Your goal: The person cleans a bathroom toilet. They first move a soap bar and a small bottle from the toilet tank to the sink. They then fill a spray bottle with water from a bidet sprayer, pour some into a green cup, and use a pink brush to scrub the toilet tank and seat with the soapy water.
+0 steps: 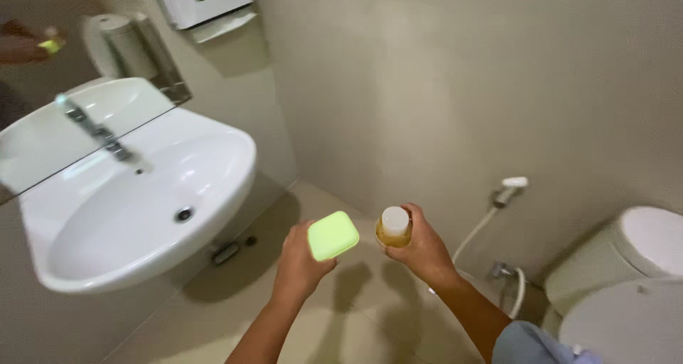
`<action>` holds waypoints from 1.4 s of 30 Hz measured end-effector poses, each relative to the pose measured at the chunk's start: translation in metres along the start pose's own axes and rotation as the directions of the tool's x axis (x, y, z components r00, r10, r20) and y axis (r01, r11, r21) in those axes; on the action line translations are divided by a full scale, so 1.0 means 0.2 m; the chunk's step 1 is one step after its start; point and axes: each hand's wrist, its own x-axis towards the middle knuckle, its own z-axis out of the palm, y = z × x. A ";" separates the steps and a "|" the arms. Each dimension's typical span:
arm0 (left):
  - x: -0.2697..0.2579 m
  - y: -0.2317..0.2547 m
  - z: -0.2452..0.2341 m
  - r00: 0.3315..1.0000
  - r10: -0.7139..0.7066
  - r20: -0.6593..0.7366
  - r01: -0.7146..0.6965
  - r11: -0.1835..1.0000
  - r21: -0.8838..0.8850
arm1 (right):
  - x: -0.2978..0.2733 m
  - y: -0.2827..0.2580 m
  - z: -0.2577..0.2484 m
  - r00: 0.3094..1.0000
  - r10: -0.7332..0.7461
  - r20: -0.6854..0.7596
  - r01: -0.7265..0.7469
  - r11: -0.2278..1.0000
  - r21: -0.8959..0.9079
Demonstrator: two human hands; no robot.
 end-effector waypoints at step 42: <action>0.27 -1.19 -1.39 0.709 -0.373 -0.599 0.429 0.902 -0.053 | 0.97 -1.33 1.73 0.710 -0.444 0.546 0.534 0.846 -0.006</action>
